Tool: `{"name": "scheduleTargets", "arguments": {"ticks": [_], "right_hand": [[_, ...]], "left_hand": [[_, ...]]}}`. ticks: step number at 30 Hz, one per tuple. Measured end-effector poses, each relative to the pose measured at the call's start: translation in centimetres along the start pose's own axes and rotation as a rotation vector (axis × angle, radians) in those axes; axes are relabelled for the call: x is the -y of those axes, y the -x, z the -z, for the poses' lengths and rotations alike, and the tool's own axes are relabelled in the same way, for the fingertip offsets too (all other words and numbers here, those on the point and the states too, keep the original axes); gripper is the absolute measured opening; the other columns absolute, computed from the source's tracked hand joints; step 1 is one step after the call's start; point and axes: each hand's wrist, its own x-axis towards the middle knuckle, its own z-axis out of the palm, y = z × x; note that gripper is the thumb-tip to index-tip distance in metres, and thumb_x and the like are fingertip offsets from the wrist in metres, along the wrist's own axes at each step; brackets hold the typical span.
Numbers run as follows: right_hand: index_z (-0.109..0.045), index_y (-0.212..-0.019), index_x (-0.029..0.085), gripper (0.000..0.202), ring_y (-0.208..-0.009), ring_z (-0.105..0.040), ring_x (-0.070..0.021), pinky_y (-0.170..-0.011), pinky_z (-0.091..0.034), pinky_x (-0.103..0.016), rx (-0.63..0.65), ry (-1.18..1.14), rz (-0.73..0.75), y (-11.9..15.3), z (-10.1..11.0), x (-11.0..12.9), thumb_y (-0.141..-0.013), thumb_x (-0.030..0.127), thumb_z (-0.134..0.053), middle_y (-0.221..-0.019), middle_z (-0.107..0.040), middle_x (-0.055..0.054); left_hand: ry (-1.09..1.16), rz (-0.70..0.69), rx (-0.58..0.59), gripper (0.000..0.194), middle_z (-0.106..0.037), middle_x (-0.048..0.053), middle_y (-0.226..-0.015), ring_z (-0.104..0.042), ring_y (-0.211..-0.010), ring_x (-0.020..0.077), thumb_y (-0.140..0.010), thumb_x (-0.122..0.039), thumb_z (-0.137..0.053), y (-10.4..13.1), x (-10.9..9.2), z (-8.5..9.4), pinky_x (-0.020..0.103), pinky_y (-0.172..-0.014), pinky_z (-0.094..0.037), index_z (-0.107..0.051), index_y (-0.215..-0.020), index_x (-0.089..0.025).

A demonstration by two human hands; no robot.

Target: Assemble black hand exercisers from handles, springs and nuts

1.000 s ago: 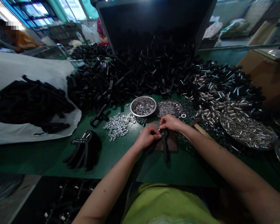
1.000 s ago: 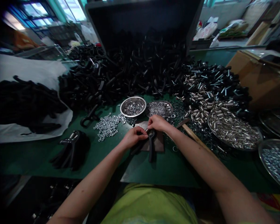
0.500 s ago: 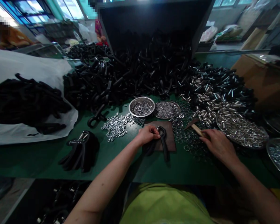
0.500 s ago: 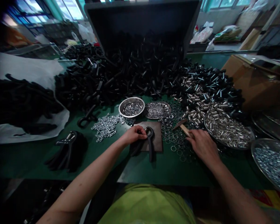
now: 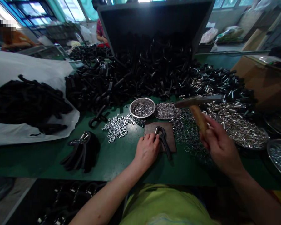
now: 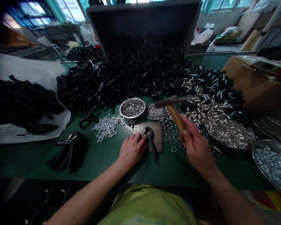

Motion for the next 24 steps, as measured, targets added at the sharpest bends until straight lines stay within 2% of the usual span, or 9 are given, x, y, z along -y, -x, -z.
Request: {"name": "scheduleTargets", "arguments": {"ticks": [2,3,6,8,11,13,18,21,24], "right_hand": [[-0.03,-0.142,0.033,0.049,-0.081,-0.065,-0.0184,-0.064,-0.055,-0.031,-0.037,0.039,0.117,-0.2,-1.5,1.2,-0.093,0.03,-0.032,-0.118,-0.061,-0.008],[-0.032,-0.142,0.032,0.05,-0.088,-0.065,-0.0198,-0.071,-0.055,-0.032,0.006,0.093,0.163,-0.4,-2.4,1.2,-0.093,0.028,-0.033,-0.122,-0.06,-0.008],[-0.04,-0.139,0.029,0.049,-0.099,-0.064,-0.023,-0.085,-0.053,-0.038,0.291,0.255,0.204,-1.2,-4.3,0.3,-0.091,0.021,-0.035,-0.12,-0.063,-0.006],[-0.039,-0.139,0.03,0.048,-0.107,-0.061,-0.0227,-0.091,-0.05,-0.04,0.376,0.276,0.2,-1.6,-4.6,0.2,-0.092,0.021,-0.034,-0.126,-0.059,-0.004],[-0.03,-0.143,0.031,0.051,-0.12,-0.052,-0.0207,-0.099,-0.045,-0.038,0.19,0.238,0.247,-1.4,-4.1,0.9,-0.093,0.022,-0.032,-0.14,-0.047,-0.002],[-0.028,-0.144,0.03,0.053,-0.12,-0.052,-0.0215,-0.098,-0.045,-0.037,0.116,0.256,0.277,-1.0,-4.2,0.9,-0.092,0.02,-0.032,-0.139,-0.048,-0.004],[-0.033,-0.142,0.033,0.055,-0.094,-0.066,-0.0233,-0.081,-0.054,-0.039,0.387,0.425,0.182,-0.6,-6.0,-2.0,-0.089,0.017,-0.037,-0.112,-0.067,-0.005],[-0.033,-0.142,0.03,0.052,-0.106,-0.062,-0.0227,-0.088,-0.052,-0.039,0.394,0.365,0.17,-1.0,-5.8,-2.0,-0.092,0.019,-0.035,-0.122,-0.062,-0.006],[-0.039,-0.139,0.027,0.046,-0.115,-0.056,-0.021,-0.094,-0.049,-0.038,0.331,0.226,0.194,-0.4,-3.6,0.4,-0.094,0.022,-0.034,-0.131,-0.056,-0.005]], "left_hand": [[-0.002,-0.023,0.045,0.032,-0.057,0.009,-0.106,-0.053,-0.089,0.0222,-0.091,-0.025,-0.039,-0.1,-0.1,-0.2,0.03,-0.063,-0.042,-0.053,-0.119,-0.022],[0.001,-0.036,0.06,0.03,-0.057,0.009,-0.105,-0.053,-0.088,0.0215,-0.091,-0.022,-0.038,-0.2,-0.1,-0.4,0.028,-0.059,-0.042,-0.055,-0.116,-0.022],[0.005,-0.063,0.084,0.027,-0.056,0.008,-0.104,-0.053,-0.089,0.0202,-0.089,-0.014,-0.039,-0.4,-0.2,-0.8,0.024,-0.052,-0.04,-0.058,-0.106,-0.021],[0.011,-0.07,0.089,0.027,-0.056,0.008,-0.103,-0.053,-0.088,0.0198,-0.088,-0.012,-0.039,-0.5,-0.2,-1.0,0.023,-0.051,-0.04,-0.057,-0.106,-0.02],[0.019,-0.065,0.099,0.027,-0.055,0.008,-0.105,-0.052,-0.09,0.0197,-0.088,-0.012,-0.038,-0.5,-0.2,-1.0,0.023,-0.053,-0.043,-0.057,-0.105,-0.02],[0.024,-0.065,0.107,0.028,-0.055,0.008,-0.107,-0.052,-0.091,0.0197,-0.088,-0.012,-0.038,-0.5,-0.2,-0.9,0.022,-0.053,-0.044,-0.057,-0.106,-0.02],[0.045,-0.054,0.068,0.032,-0.056,0.009,-0.109,-0.053,-0.094,0.0209,-0.088,-0.014,-0.039,-0.1,-0.1,-1.0,0.024,-0.055,-0.047,-0.053,-0.116,-0.02],[0.077,0.017,-0.01,0.038,-0.058,0.009,-0.107,-0.056,-0.094,0.02,-0.09,-0.019,-0.04,0.8,-0.1,-1.7,0.026,-0.066,-0.05,-0.045,-0.128,-0.019],[0.165,0.112,-0.106,0.035,-0.06,0.008,-0.105,-0.058,-0.093,0.0194,-0.09,-0.027,-0.043,1.8,-0.1,-2.5,0.028,-0.076,-0.05,-0.047,-0.124,-0.018]]}}
